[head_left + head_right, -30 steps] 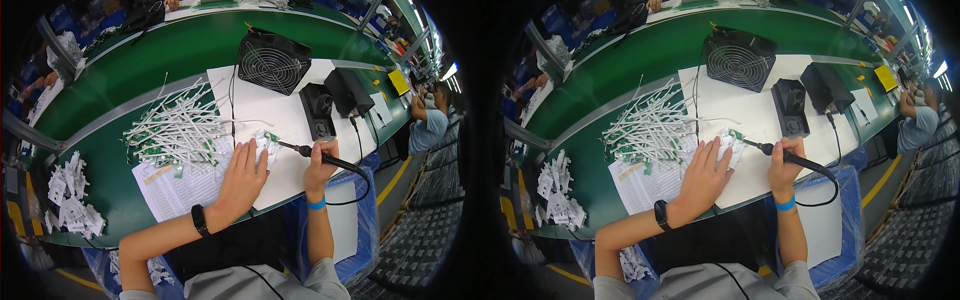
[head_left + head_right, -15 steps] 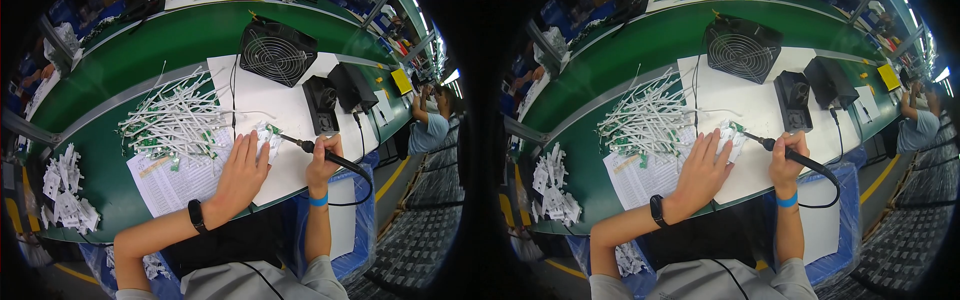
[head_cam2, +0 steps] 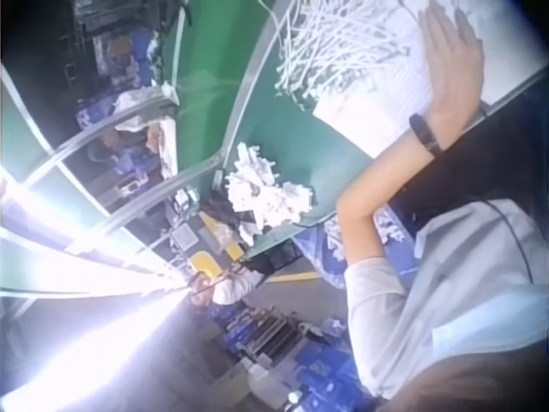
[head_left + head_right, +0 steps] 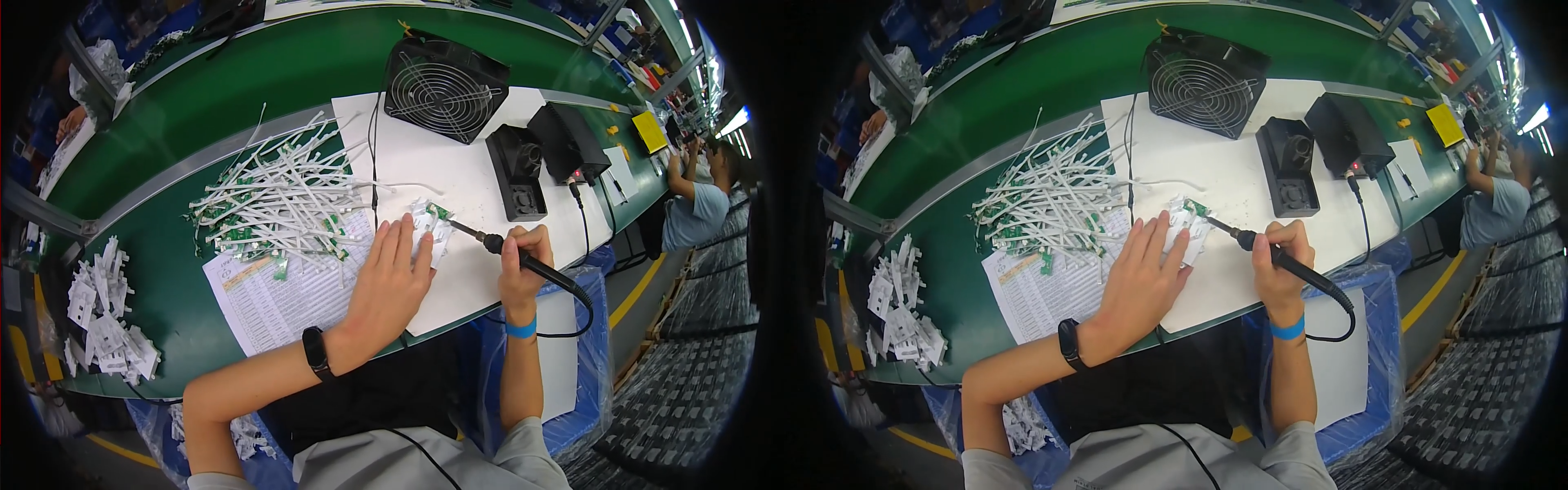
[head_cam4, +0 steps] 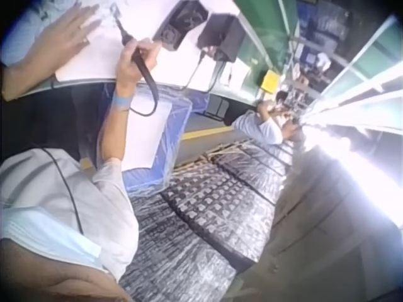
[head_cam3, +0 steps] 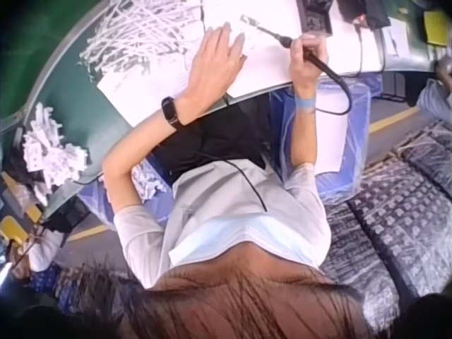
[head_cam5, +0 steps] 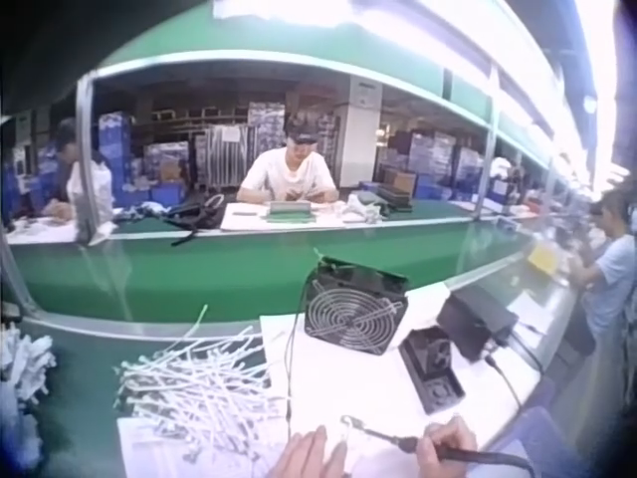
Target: The person solders wires onto small circuit boards with a soldering iron.
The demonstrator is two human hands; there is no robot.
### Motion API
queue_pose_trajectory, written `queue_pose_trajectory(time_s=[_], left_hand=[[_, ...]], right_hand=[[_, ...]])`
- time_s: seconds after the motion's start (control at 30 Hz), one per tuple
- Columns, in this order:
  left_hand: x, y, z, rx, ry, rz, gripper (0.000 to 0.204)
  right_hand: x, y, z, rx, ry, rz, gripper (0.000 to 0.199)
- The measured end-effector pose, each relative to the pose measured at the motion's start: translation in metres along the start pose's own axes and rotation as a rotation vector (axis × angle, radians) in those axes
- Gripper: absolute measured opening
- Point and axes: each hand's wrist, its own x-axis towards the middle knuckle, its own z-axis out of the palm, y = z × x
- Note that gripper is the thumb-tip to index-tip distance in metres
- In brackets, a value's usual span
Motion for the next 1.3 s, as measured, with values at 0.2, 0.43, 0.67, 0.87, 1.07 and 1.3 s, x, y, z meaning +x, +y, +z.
queue_pose_trajectory(time_s=[0.2, 0.43, 0.67, 0.87, 1.07, 1.3], left_hand=[[0.002, 0.000, 0.000, -0.012, 0.034, -0.001, 0.047], [0.000, 0.000, -0.001, 0.013, 0.037, -0.007, 0.046], [-0.003, 0.000, 0.003, 0.001, 0.059, 0.000, 0.045], [-0.002, 0.001, 0.005, -0.012, 0.068, -0.006, 0.045], [0.002, 0.000, 0.000, -0.115, 0.092, -0.037, 0.046], [0.006, -0.007, -0.023, -0.365, 0.106, -0.115, 0.039]], right_hand=[[-0.004, -0.022, -0.013, -0.101, 0.286, -0.142, 0.020], [0.062, -0.019, -0.044, -0.321, 0.544, -0.144, 0.025], [0.115, 0.007, -0.039, -0.360, 0.204, -0.032, 0.022], [0.110, 0.040, -0.030, -0.418, 0.070, -0.020, 0.018], [0.121, 0.035, -0.037, -0.357, 0.071, 0.125, 0.019], [0.106, 0.037, -0.027, -0.149, 0.127, 0.144, 0.036]])
